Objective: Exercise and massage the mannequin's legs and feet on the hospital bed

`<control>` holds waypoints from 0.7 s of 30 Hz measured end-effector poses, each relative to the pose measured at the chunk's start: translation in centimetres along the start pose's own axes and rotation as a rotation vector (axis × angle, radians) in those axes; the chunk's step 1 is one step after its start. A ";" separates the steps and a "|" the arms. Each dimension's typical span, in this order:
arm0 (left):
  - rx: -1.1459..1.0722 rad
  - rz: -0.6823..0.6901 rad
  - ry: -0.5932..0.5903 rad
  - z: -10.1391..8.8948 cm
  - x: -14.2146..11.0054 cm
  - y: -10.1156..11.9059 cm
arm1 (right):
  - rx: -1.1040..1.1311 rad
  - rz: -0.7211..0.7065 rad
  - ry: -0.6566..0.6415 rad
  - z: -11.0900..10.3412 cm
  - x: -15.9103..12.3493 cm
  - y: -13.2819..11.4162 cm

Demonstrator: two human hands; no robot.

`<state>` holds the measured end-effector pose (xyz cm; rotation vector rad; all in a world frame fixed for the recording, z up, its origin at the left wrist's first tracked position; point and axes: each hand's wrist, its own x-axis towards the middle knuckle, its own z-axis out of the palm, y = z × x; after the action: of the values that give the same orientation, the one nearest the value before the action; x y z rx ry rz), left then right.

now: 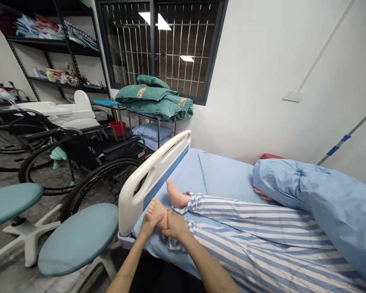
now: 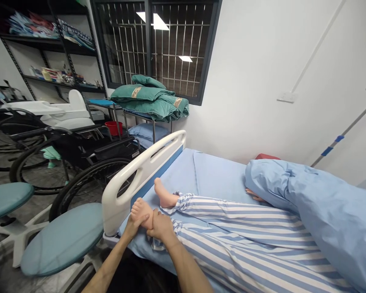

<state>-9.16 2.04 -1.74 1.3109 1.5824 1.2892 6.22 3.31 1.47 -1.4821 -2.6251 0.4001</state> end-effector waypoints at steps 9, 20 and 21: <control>0.392 -0.043 -0.218 -2.5 0.5 1.9 | 0.005 -0.001 0.010 -0.3 -0.2 -0.2; 0.108 -0.091 -0.067 -1.6 -0.2 2.5 | 0.034 0.003 0.035 -0.4 -0.4 -0.2; 0.022 -0.107 0.000 -0.8 -0.3 2.1 | 0.023 0.008 0.031 -0.4 -0.4 -0.2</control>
<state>-9.30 1.54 0.50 1.2222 1.6480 1.2095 6.33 2.98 1.90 -1.4803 -2.5834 0.4033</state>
